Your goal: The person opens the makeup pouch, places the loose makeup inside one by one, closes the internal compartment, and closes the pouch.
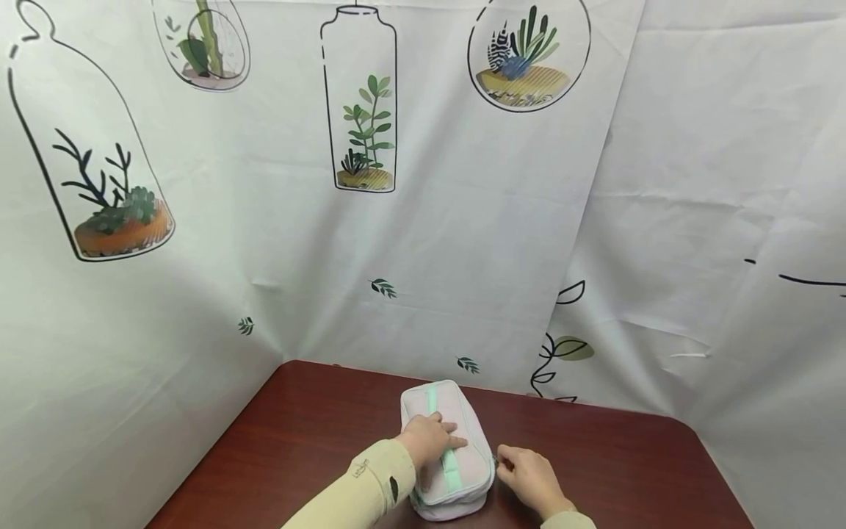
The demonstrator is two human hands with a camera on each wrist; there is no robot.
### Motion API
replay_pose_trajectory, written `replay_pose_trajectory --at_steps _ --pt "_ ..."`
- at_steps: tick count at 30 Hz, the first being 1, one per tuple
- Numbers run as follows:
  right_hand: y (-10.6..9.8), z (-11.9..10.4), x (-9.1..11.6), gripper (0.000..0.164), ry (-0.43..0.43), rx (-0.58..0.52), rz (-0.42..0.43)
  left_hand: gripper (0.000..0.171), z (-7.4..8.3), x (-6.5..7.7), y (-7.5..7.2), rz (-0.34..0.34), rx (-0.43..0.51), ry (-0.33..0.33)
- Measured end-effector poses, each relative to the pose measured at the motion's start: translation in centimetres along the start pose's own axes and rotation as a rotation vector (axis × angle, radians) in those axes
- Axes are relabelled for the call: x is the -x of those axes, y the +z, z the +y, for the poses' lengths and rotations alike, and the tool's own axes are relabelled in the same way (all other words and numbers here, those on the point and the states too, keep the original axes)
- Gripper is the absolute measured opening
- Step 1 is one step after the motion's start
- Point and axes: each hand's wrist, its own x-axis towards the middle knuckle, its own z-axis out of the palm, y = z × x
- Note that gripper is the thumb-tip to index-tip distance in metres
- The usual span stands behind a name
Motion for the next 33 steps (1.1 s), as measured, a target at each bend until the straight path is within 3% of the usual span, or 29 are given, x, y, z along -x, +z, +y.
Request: replay_pose_trajectory --at_steps 15,18,26,30,33 --pt "0.2 0.2 0.4 0.025 0.018 -0.031 -0.021 0.095 -0.3 0.3 0.8 0.095 0.037 -0.034" --pt "0.3 0.3 0.5 0.024 0.048 -0.052 -0.047 0.101 -0.5 0.9 1.1 0.126 0.012 -0.003" --pt "0.8 0.5 0.4 0.021 0.123 -0.093 -0.055 0.069 -1.2 1.2 2.9 0.302 -0.149 0.111" --pt "0.8 0.5 0.2 0.022 0.152 -0.101 -0.032 0.076 -1.6 0.6 3.0 0.292 -0.089 0.18" --pt "0.6 0.6 0.1 0.023 0.164 -0.104 0.005 0.069 -1.8 0.1 2.7 0.264 0.009 0.208"
